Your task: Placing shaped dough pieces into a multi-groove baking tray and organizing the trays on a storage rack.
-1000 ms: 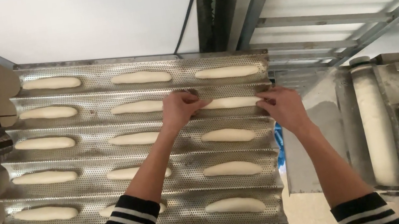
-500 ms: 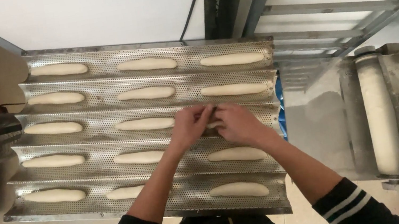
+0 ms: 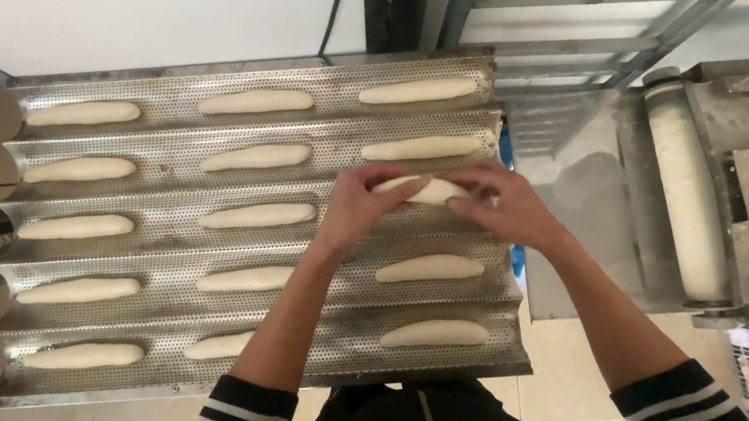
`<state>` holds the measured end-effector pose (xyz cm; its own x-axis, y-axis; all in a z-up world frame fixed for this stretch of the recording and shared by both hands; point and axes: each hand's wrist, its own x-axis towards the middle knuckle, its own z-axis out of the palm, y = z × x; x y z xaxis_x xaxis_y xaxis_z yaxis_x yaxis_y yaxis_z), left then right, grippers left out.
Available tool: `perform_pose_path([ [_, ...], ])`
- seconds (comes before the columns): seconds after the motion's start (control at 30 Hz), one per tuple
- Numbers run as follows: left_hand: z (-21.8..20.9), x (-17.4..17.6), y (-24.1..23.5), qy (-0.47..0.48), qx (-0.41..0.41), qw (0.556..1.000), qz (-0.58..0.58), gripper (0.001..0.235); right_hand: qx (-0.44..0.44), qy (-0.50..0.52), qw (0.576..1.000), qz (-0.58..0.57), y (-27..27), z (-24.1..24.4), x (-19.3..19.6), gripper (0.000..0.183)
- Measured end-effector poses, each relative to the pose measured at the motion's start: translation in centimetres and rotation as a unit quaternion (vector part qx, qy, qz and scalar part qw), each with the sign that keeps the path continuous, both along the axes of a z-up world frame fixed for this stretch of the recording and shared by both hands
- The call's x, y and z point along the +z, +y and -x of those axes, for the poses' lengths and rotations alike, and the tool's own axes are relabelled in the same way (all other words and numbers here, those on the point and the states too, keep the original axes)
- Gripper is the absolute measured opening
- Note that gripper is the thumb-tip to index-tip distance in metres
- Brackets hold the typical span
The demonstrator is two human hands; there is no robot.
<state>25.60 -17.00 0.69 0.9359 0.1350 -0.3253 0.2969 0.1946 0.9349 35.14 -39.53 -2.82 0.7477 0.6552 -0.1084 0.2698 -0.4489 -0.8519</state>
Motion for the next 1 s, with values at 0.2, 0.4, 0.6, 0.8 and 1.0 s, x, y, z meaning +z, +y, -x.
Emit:
perform_pose_path([
  [0.2,0.3,-4.3,1.5,0.032,-0.025,0.997,0.067,0.051,-0.028,0.031,0.998,0.054,-1.8,0.0,-1.0,0.039],
  [0.4,0.3,-7.2,3.5,0.065,-0.031,0.997,0.003,0.044,-0.04,-0.119,0.985,0.123,-3.8,-1.3,-4.8,0.023],
  [0.6,0.8,-7.8,2.8,0.063,-0.002,0.953,-0.295,0.045,-0.007,-0.168,0.972,0.163,-4.8,-1.6,-5.4,0.022],
  [0.8,3.4,-4.8,1.2,0.073,0.046,0.939,-0.334,0.059,0.008,-0.232,0.96,0.153,-4.8,-0.6,-3.7,0.031],
  [1.0,7.5,-2.5,-0.6,0.04,0.03,0.973,-0.224,0.043,0.228,-0.224,0.942,0.104,1.8,7.5,-4.5,0.033],
])
